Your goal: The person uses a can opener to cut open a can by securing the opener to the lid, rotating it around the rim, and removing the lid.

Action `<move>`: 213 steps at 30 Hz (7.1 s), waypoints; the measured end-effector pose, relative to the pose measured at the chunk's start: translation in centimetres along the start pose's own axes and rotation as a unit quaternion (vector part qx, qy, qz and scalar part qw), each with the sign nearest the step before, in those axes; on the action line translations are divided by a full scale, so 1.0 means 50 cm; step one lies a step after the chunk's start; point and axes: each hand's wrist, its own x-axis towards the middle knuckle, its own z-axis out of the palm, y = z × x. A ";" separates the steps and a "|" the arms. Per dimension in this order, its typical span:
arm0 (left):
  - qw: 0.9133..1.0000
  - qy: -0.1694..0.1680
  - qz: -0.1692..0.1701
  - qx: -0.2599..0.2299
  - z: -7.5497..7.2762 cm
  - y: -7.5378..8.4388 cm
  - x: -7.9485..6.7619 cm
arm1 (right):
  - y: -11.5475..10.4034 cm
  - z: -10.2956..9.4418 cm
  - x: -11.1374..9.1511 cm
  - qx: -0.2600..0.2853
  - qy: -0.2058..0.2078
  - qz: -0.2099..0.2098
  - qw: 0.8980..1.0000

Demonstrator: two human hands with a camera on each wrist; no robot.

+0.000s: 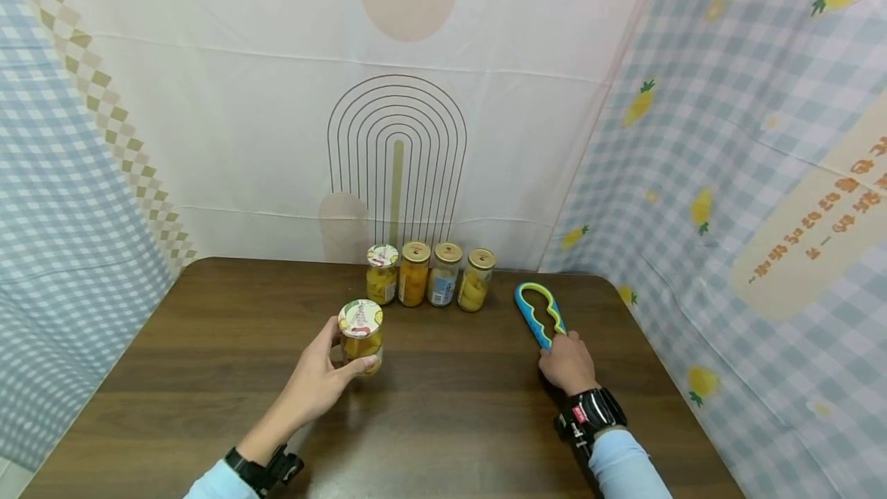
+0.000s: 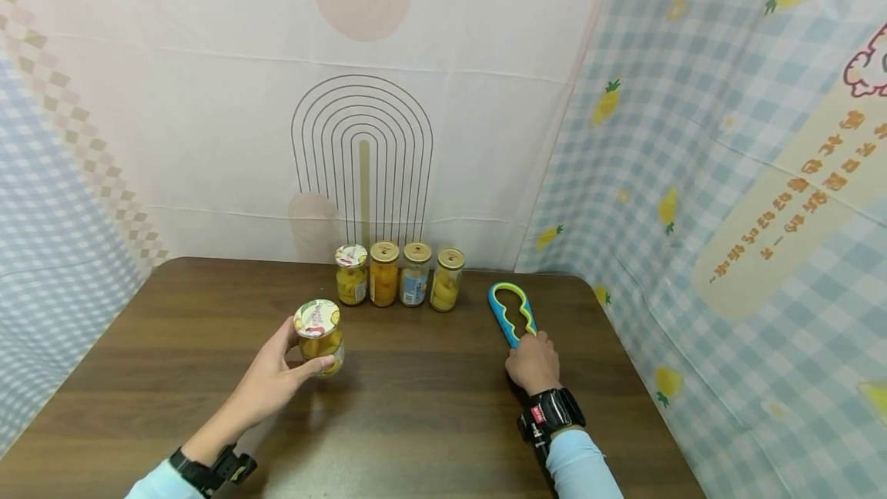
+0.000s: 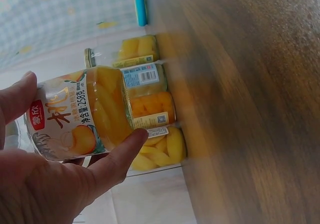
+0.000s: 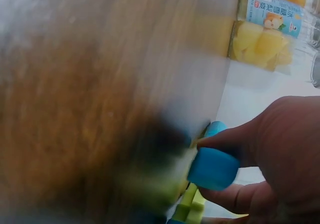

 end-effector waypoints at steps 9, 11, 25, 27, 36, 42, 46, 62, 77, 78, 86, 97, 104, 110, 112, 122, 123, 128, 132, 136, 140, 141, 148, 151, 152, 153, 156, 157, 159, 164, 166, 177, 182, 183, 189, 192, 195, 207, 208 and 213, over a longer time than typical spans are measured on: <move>1.000 -0.002 -0.002 0.011 0.003 0.001 0.000 | -0.003 -0.003 -0.016 0.035 0.018 -0.001 0.999; 1.000 -0.003 -0.001 0.014 0.004 0.002 0.000 | 0.000 -0.004 -0.023 0.042 0.028 -0.007 0.999; 1.000 -0.012 0.002 0.008 0.015 0.003 0.004 | -0.003 -0.040 -0.087 0.127 0.080 -0.061 0.987; 1.000 -0.013 0.003 0.008 0.017 0.003 0.004 | -0.010 -0.049 -0.101 0.136 0.104 -0.080 0.982; 1.000 -0.018 0.003 0.007 0.038 0.004 0.010 | -0.072 -0.098 -0.169 0.141 0.181 -0.162 0.960; 1.000 -0.018 0.005 -0.011 0.061 0.011 0.011 | -0.117 -0.119 -0.215 0.137 0.202 -0.215 0.946; 1.000 -0.018 0.015 -0.011 0.075 0.014 0.011 | -0.144 -0.124 -0.235 0.135 0.199 -0.238 0.941; 0.998 -0.029 0.047 -0.003 0.121 0.032 0.026 | -0.234 -0.113 -0.251 0.158 0.116 -0.333 0.922; 0.998 -0.027 0.041 -0.031 0.132 0.046 0.022 | -0.267 -0.124 -0.250 0.114 0.068 -0.358 0.924; 0.998 -0.026 0.041 -0.028 0.132 0.045 0.022 | -0.268 -0.126 -0.250 0.109 0.067 -0.360 0.924; 0.998 -0.022 0.045 -0.024 0.130 0.036 0.024 | -0.272 -0.131 -0.240 0.080 0.066 -0.375 0.921; 0.997 -0.026 0.069 -0.003 0.135 0.027 0.024 | -0.301 -0.124 -0.235 0.073 0.068 -0.320 0.942; 0.996 -0.031 0.087 0.008 0.137 0.032 0.021 | -0.320 -0.123 -0.226 0.006 0.055 -0.278 0.959; 0.995 -0.041 0.094 0.021 0.134 0.032 0.019 | -0.322 -0.119 -0.223 -0.020 0.069 -0.283 0.957; 0.994 -0.041 0.094 0.024 0.134 0.030 0.018 | -0.322 -0.117 -0.222 -0.023 0.075 -0.291 0.954; 0.994 -0.067 0.086 0.023 0.130 0.028 0.020 | -0.312 -0.111 -0.218 -0.025 0.098 -0.320 0.942; 0.994 -0.069 0.083 0.023 0.130 0.028 0.019 | -0.311 -0.110 -0.218 -0.024 0.099 -0.322 0.941; 0.993 -0.078 0.081 0.022 0.128 0.025 0.018 | -0.306 -0.107 -0.216 -0.012 0.105 -0.335 0.936; 0.993 -0.087 0.082 0.024 0.126 0.023 0.018 | -0.303 -0.105 -0.213 -0.007 0.109 -0.345 0.932; 0.992 -0.095 0.082 0.031 0.123 0.021 0.018 | -0.299 -0.104 -0.208 -0.005 0.113 -0.359 0.927; 0.990 -0.110 0.076 0.033 0.118 0.018 0.015 | -0.293 -0.106 -0.203 -0.003 0.119 -0.379 0.918; 0.990 -0.117 0.075 0.031 0.116 0.017 0.014 | -0.291 -0.107 -0.202 -0.004 0.120 -0.384 0.915; 0.982 -0.173 0.081 0.000 0.096 0.013 0.009 | -0.285 -0.119 -0.194 -0.014 0.094 -0.414 0.905; 0.976 -0.200 0.085 -0.013 0.084 0.010 0.009 | -0.282 -0.124 -0.190 -0.022 0.077 -0.424 0.902; 0.974 -0.208 0.087 -0.014 0.082 0.009 0.009 | -0.280 -0.125 -0.189 -0.023 0.073 -0.427 0.901; 0.972 -0.216 0.091 -0.018 0.080 0.008 0.011 | -0.278 -0.125 -0.187 -0.024 0.071 -0.432 0.899; 0.965 -0.236 0.106 -0.030 0.075 0.005 0.015 | -0.274 -0.125 -0.184 -0.022 0.072 -0.447 0.891; 0.964 -0.241 0.111 -0.034 0.073 0.004 0.016 | -0.273 -0.125 -0.183 -0.021 0.074 -0.451 0.889; 0.960 -0.251 0.118 -0.042 0.071 0.002 0.018 | -0.273 -0.124 -0.181 -0.020 0.074 -0.459 0.885; 0.952 -0.270 0.129 -0.061 0.070 -0.007 0.023 | -0.271 -0.122 -0.180 -0.021 0.069 -0.460 0.885; 0.952 -0.273 0.126 -0.064 0.071 -0.009 0.023 | -0.270 -0.121 -0.181 -0.023 0.066 -0.459 0.885; 0.953 -0.273 0.116 -0.068 0.066 -0.011 0.021 | -0.272 -0.114 -0.178 -0.023 0.070 -0.466 0.881; 0.954 -0.271 0.110 -0.070 0.066 -0.013 0.021 | -0.272 -0.111 -0.174 -0.020 0.076 -0.472 0.878; 0.954 -0.271 0.110 -0.070 0.066 -0.013 0.022 | -0.272 -0.110 -0.173 -0.019 0.078 -0.472 0.878; 0.959 -0.259 0.091 -0.065 0.063 -0.015 0.022 | -0.271 -0.109 -0.172 -0.017 0.092 -0.466 0.880; 0.962 -0.252 0.089 -0.057 0.061 -0.016 0.022 | -0.269 -0.108 -0.171 -0.012 0.099 -0.457 0.884; 0.966 -0.238 0.090 -0.053 0.060 -0.019 0.023 | -0.265 -0.107 -0.170 -0.010 0.105 -0.448 0.888; 0.994 -0.092 0.048 -0.024 0.041 -0.029 0.018 | -0.231 -0.094 -0.165 0.000 0.147 -0.412 0.899; 0.996 -0.077 0.044 -0.018 0.038 -0.031 0.018 | -0.228 -0.092 -0.165 0.001 0.149 -0.408 0.901; 0.999 -0.026 0.038 0.001 0.024 -0.033 0.017 | -0.219 -0.086 -0.167 0.006 0.149 -0.394 0.907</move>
